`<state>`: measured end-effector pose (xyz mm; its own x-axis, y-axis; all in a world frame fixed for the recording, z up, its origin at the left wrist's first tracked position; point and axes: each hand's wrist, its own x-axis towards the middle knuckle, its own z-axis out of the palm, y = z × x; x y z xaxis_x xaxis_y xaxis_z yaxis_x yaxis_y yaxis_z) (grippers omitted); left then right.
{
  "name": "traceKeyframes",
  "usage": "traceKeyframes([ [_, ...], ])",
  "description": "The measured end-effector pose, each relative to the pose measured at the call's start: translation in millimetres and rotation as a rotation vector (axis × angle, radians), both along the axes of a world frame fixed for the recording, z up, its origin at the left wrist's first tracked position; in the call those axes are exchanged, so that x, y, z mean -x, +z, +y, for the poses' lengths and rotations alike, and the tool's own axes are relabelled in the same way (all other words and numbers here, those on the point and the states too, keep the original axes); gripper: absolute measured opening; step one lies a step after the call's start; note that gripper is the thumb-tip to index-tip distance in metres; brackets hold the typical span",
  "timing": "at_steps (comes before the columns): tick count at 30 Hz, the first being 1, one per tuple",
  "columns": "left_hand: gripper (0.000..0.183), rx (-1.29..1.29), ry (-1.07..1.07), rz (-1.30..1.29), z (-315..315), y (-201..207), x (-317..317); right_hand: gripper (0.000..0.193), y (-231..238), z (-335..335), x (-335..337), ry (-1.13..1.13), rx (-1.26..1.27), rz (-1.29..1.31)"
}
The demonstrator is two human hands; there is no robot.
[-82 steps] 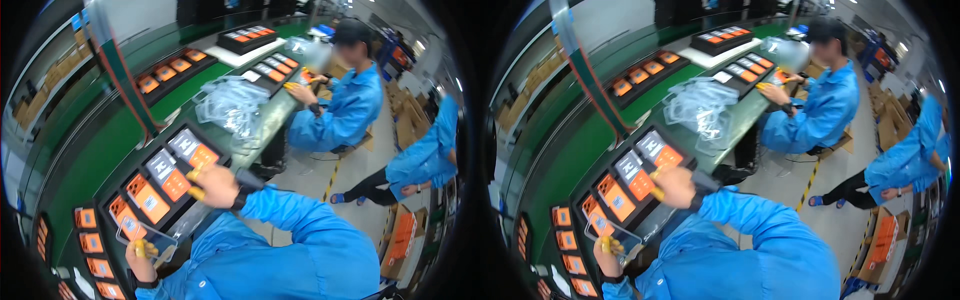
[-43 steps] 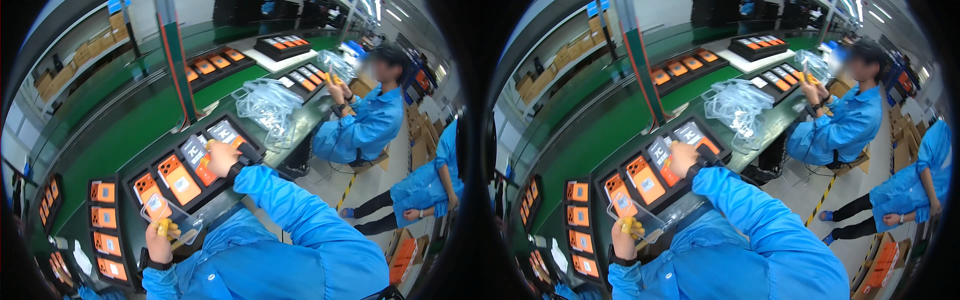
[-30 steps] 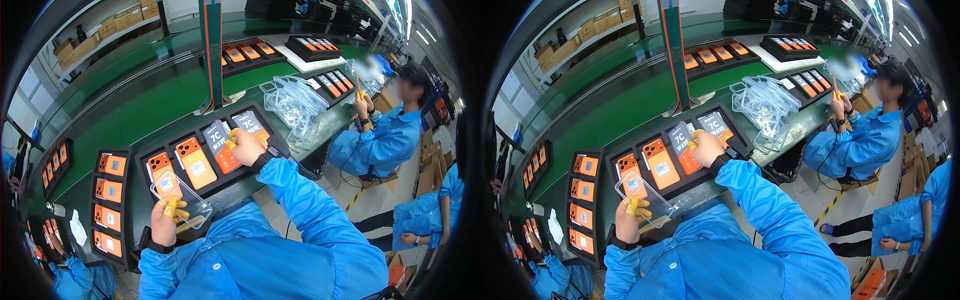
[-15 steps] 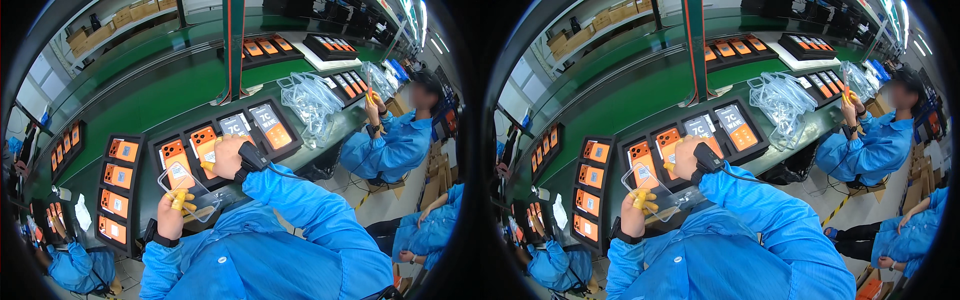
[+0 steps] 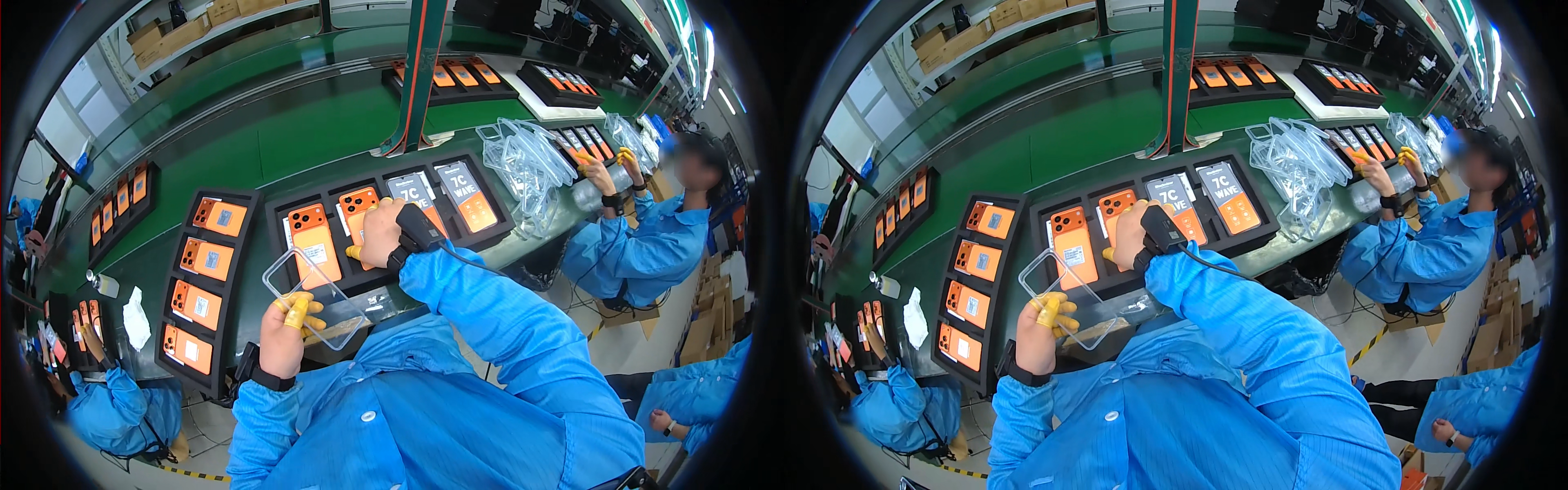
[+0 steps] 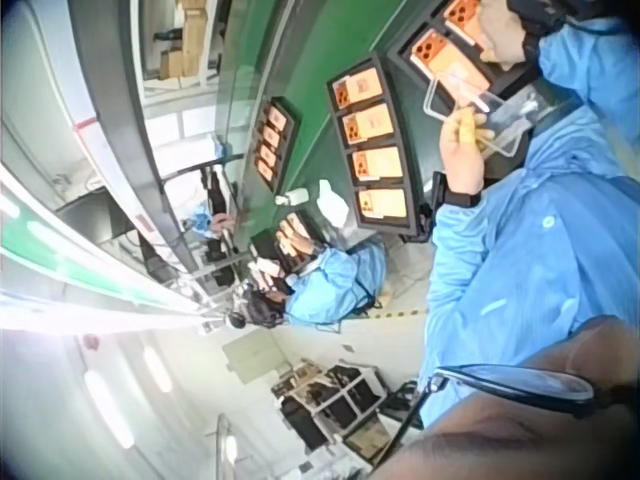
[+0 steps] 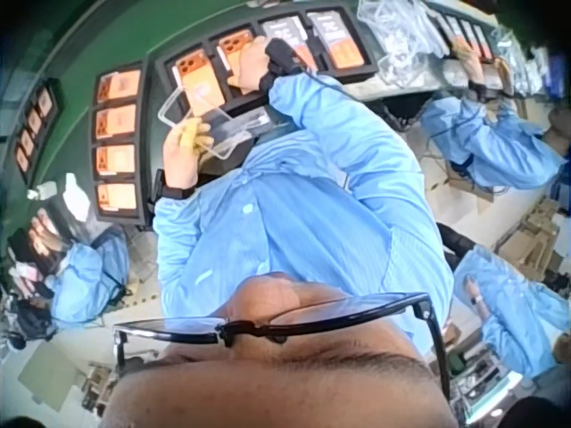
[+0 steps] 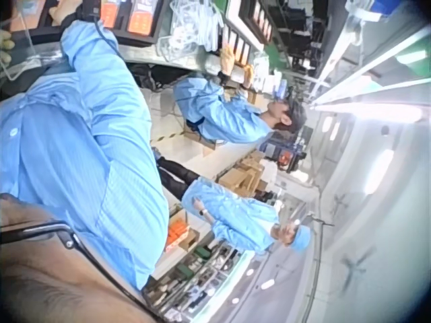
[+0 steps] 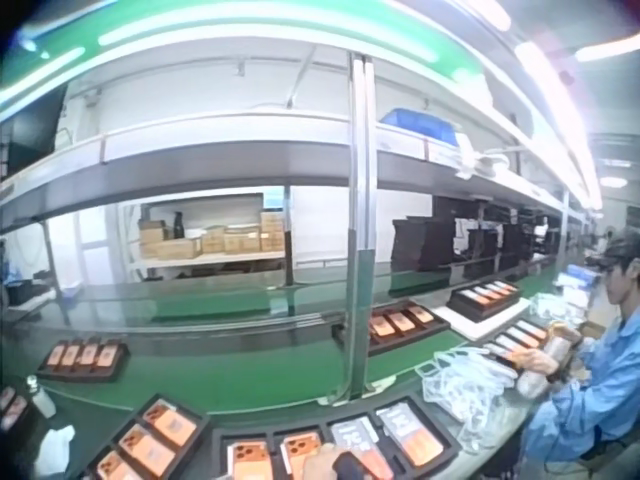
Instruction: Inspecting smartphones and placing them into trays on an assembly line.
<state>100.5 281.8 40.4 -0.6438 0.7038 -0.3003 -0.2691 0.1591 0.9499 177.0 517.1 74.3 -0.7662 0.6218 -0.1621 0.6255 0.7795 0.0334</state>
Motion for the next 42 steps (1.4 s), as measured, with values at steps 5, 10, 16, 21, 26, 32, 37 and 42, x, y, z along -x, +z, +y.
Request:
traceKeyframes([
  [5,0.024,-0.021,0.014,-0.036,-8.2,0.8,0.9,0.052,12.4,-7.1,0.9,-0.015,-0.005,0.041],
  [10,0.024,-0.033,0.033,-0.006,-18.7,4.7,3.8,0.038,8.5,5.8,-7.7,-0.099,0.162,0.243],
  [16,0.026,-0.054,0.065,-0.054,-26.7,-1.8,11.8,0.027,5.3,35.7,-41.5,-0.209,0.248,0.468],
  [21,0.027,-0.073,0.058,-0.086,-22.2,-0.1,9.6,0.028,-24.9,56.6,-62.0,-0.265,0.413,0.698],
  [26,0.030,-0.079,0.052,-0.108,-13.6,-1.5,5.8,0.035,-17.7,31.8,-82.6,-0.186,0.892,1.089],
  [32,0.034,-0.234,-0.060,-0.123,2.3,-6.6,-4.0,0.052,4.5,-36.8,-91.7,0.063,1.522,1.077],
  [37,0.039,-0.479,-0.027,-0.254,0.5,-4.4,-10.4,0.050,14.0,-65.9,-82.3,0.108,1.680,0.920],
  [42,0.050,-0.668,-0.128,-0.346,-6.7,3.4,-16.1,0.047,9.2,-71.6,-82.9,0.158,1.593,0.872],
])
